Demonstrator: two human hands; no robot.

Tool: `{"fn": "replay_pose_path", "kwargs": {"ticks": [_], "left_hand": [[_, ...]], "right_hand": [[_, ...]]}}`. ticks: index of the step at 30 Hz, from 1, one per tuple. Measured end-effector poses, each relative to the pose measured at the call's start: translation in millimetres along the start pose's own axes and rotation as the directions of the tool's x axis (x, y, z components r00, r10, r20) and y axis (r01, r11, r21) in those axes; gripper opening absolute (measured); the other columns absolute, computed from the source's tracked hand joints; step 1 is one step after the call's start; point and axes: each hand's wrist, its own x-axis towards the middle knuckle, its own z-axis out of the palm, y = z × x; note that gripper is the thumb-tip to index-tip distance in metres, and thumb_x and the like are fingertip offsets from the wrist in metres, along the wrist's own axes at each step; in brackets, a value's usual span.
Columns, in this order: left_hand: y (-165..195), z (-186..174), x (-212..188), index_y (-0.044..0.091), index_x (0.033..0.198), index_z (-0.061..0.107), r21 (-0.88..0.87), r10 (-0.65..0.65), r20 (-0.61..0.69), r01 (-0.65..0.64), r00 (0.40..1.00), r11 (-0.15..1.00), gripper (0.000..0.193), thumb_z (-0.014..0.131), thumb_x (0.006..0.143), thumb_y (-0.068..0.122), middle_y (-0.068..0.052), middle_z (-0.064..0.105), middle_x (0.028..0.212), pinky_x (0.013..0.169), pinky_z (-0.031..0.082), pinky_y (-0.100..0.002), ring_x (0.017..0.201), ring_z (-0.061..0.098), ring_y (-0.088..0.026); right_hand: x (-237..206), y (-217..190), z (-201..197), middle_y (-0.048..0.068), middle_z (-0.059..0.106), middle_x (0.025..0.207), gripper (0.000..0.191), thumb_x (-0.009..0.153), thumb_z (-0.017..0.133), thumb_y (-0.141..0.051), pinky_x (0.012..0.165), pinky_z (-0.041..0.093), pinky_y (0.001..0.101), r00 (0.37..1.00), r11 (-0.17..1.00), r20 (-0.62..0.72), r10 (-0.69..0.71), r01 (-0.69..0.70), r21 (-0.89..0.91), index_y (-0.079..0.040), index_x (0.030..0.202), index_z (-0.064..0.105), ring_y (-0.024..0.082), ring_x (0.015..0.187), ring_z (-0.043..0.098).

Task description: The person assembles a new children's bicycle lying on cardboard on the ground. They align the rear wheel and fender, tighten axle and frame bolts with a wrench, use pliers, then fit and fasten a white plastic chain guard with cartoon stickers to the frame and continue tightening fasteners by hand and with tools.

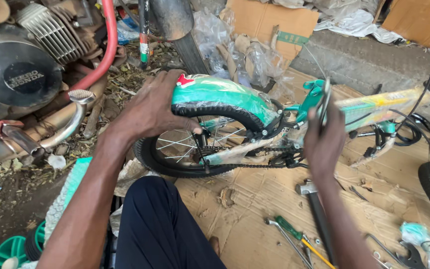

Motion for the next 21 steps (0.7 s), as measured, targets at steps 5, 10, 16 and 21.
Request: {"fn": "replay_pose_path", "kwargs": {"ticks": [5, 10, 16, 21], "left_hand": [[-3.0, -3.2, 6.3, -0.001, 0.134, 0.049, 0.000, 0.004, -0.005, -0.004, 1.000, 1.000, 0.106, 0.093, 0.058, 0.058, -0.028, 0.061, 0.122, 0.099, 0.047, -0.053, 0.121, 0.057, -0.044], [9.8, -8.1, 10.8, 0.006, 0.118, 0.062, -0.083, -0.076, 0.007, 0.076, 0.997, 0.994, 0.077, 0.090, 0.060, 0.049, -0.019, 0.070, 0.110, 0.089, 0.051, -0.050, 0.107, 0.067, -0.038], [19.7, -6.6, 14.7, 0.008, 0.111, 0.068, -0.054, -0.111, -0.029, 0.109, 0.993, 0.993, 0.069, 0.088, 0.060, 0.050, -0.018, 0.072, 0.107, 0.091, 0.051, -0.051, 0.105, 0.068, -0.038], [18.1, -3.4, 15.9, 0.006, 0.105, 0.066, 0.029, -0.212, 0.014, 0.212, 0.977, 0.977, 0.069, 0.088, 0.058, 0.052, -0.019, 0.071, 0.104, 0.090, 0.052, -0.052, 0.102, 0.069, -0.038]], "right_hand": [[-141.1, 7.0, 17.4, 0.025, 0.065, 0.076, 0.021, 0.098, 0.059, -0.019, 0.063, 0.049, 0.0566, 0.871, 0.902, 0.248, 0.424, -0.381, -0.204, -0.002, 0.109, 0.065, 0.047, 0.071, 0.065], [-208.7, 0.4, 8.0, 0.020, 0.073, 0.096, 0.043, 0.085, 0.070, -0.033, 0.076, 0.054, 0.0525, 0.539, 0.883, 0.700, 0.469, -0.279, -0.377, -0.018, 0.125, 0.071, 0.042, 0.087, 0.069], [-180.1, -14.8, -3.6, 0.013, 0.077, 0.091, 0.026, 0.092, 0.065, -0.028, 0.068, 0.055, 0.0466, 0.707, 0.884, 0.537, 0.460, -0.417, -0.209, -0.010, 0.103, 0.079, 0.035, 0.079, 0.071], [-126.9, -10.3, 0.9, 0.010, 0.077, 0.077, 0.031, 0.096, 0.057, -0.026, 0.056, 0.053, 0.0379, 0.657, 0.720, 0.387, 0.647, -0.694, -0.025, -0.005, 0.110, 0.076, 0.016, 0.061, 0.069]]}}
